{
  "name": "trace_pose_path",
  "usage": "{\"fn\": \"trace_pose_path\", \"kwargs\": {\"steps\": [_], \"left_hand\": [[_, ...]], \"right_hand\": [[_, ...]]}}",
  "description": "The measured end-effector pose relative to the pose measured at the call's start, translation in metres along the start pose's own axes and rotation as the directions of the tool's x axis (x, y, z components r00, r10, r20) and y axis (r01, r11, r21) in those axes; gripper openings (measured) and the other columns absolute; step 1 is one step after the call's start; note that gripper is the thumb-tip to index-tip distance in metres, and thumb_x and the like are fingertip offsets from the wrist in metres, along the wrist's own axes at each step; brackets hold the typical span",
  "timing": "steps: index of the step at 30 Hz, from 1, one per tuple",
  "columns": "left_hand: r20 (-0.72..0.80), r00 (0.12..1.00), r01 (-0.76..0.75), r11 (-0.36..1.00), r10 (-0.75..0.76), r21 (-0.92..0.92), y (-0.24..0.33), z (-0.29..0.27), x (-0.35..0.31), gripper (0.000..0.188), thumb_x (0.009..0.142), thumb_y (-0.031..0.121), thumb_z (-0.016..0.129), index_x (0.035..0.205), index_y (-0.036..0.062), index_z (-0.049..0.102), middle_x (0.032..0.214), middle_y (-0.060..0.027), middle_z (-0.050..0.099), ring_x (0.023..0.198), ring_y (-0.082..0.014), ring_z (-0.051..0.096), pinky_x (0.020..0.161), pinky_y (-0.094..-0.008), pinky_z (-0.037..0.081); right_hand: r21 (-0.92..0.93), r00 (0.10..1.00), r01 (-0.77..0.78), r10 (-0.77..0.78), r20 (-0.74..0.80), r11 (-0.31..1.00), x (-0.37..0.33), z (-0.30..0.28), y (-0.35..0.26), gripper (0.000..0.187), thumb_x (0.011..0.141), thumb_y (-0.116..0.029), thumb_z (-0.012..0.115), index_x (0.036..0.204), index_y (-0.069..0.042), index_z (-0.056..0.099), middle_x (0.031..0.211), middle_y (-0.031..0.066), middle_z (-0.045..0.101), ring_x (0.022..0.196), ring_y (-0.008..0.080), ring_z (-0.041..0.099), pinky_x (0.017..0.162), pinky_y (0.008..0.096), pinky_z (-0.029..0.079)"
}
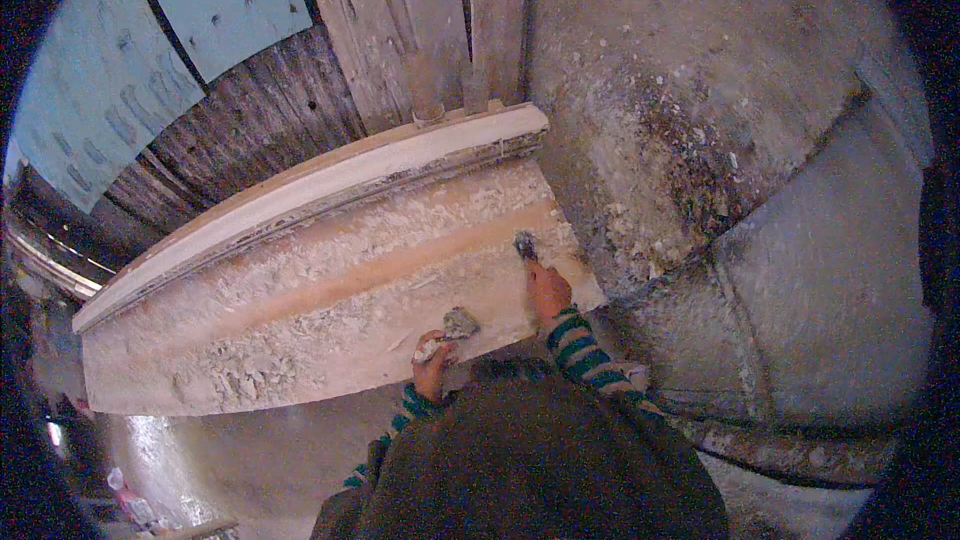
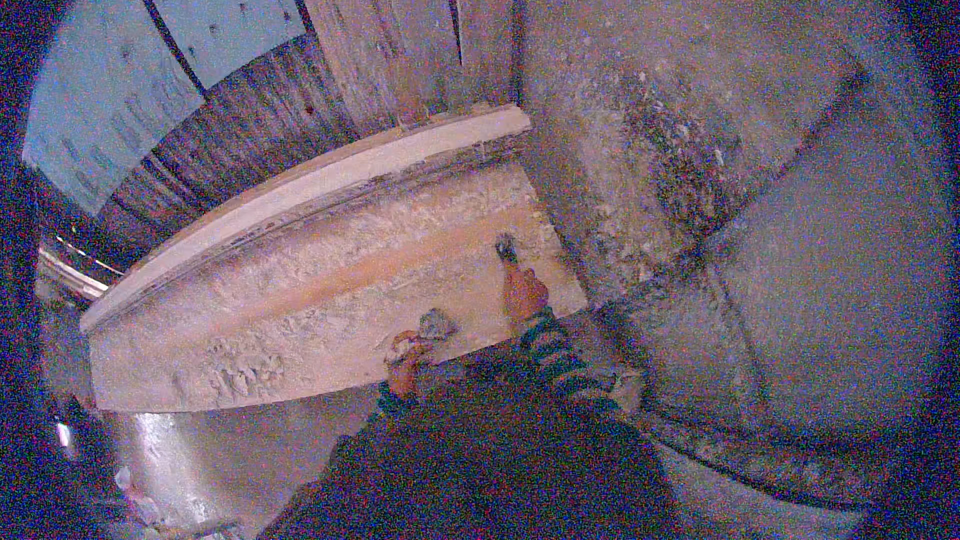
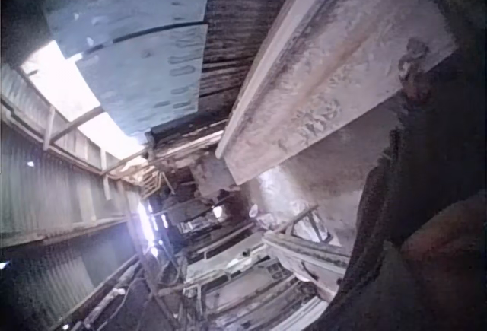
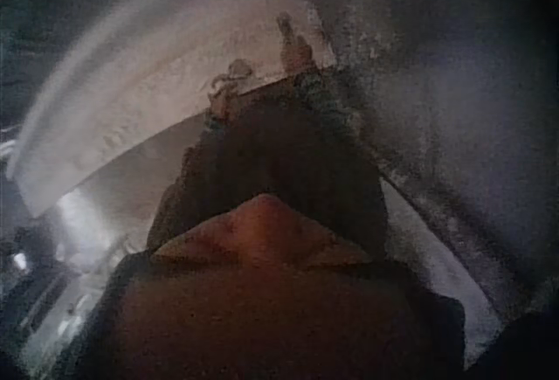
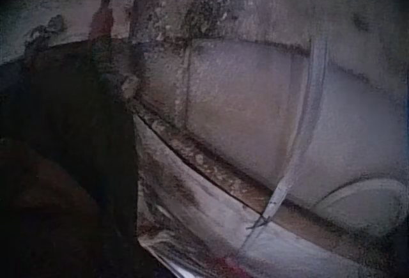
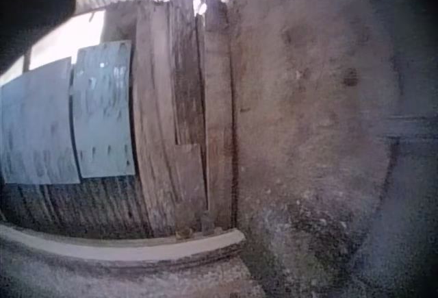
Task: The person scrapes a thick white residue from the surface of a large wooden board using two metal scrapers. They work along the length of the board, removing chunks of the material and clearing the surface.
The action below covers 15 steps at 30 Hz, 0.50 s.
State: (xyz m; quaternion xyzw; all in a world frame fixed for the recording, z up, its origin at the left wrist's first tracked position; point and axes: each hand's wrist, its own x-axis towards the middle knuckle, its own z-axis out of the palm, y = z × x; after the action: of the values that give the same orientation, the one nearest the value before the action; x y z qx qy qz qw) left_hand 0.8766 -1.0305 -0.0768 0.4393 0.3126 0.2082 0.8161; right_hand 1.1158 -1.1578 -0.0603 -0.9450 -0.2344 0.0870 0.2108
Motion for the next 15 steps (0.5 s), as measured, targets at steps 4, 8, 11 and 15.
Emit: {"fn": "trace_pose_path", "kwargs": {"steps": [4,8,11,15], "left_hand": [[-0.046,0.999,0.023,0.989,-0.016,0.143,0.016,0.009,0.001,0.024,0.085,0.013,0.063,0.106,0.0125,0.053,0.092,-0.001,0.059,0.086,-0.013,0.057,0.067,-0.0272,0.048],[-0.023,0.993,-0.1,0.932,0.116,0.35,0.022,0.013,0.0,0.019,0.084,0.012,0.063,0.101,0.0104,0.055,0.085,0.0001,0.059,0.077,-0.0096,0.055,0.064,-0.024,0.047],[-0.146,0.989,0.023,0.965,0.016,0.26,0.007,0.01,0.005,0.012,0.084,0.011,0.062,0.094,0.0084,0.058,0.082,0.0007,0.06,0.072,-0.0079,0.053,0.061,-0.0226,0.045],[-0.176,0.982,-0.025,0.97,0.069,0.243,0.016,0.027,0.004,0.01,0.084,0.009,0.062,0.094,0.0061,0.059,0.086,-0.0014,0.06,0.074,-0.01,0.056,0.062,-0.0247,0.049]], "right_hand": [[-0.007,0.994,0.019,-0.018,0.112,1.0,-0.001,-0.007,0.009,0.028,0.086,-0.026,0.05,0.113,-0.021,0.058,0.079,0.0189,0.058,0.071,0.0388,0.059,0.064,0.0483,0.048],[-0.126,0.973,-0.051,0.078,0.219,0.991,-0.052,-0.033,0.01,0.027,0.086,-0.027,0.051,0.11,-0.019,0.059,0.084,0.02,0.06,0.073,0.0396,0.059,0.066,0.0493,0.047],[-0.012,0.983,0.042,-0.04,0.179,0.999,-0.03,-0.038,0.01,0.028,0.086,-0.026,0.051,0.11,-0.017,0.059,0.084,0.0189,0.061,0.075,0.0385,0.059,0.067,0.0483,0.047],[0.033,0.989,0.076,-0.079,0.124,0.997,0.044,-0.021,0.006,0.029,0.085,-0.025,0.052,0.112,-0.016,0.059,0.093,0.0205,0.062,0.079,0.0376,0.059,0.068,0.0474,0.047]]}}
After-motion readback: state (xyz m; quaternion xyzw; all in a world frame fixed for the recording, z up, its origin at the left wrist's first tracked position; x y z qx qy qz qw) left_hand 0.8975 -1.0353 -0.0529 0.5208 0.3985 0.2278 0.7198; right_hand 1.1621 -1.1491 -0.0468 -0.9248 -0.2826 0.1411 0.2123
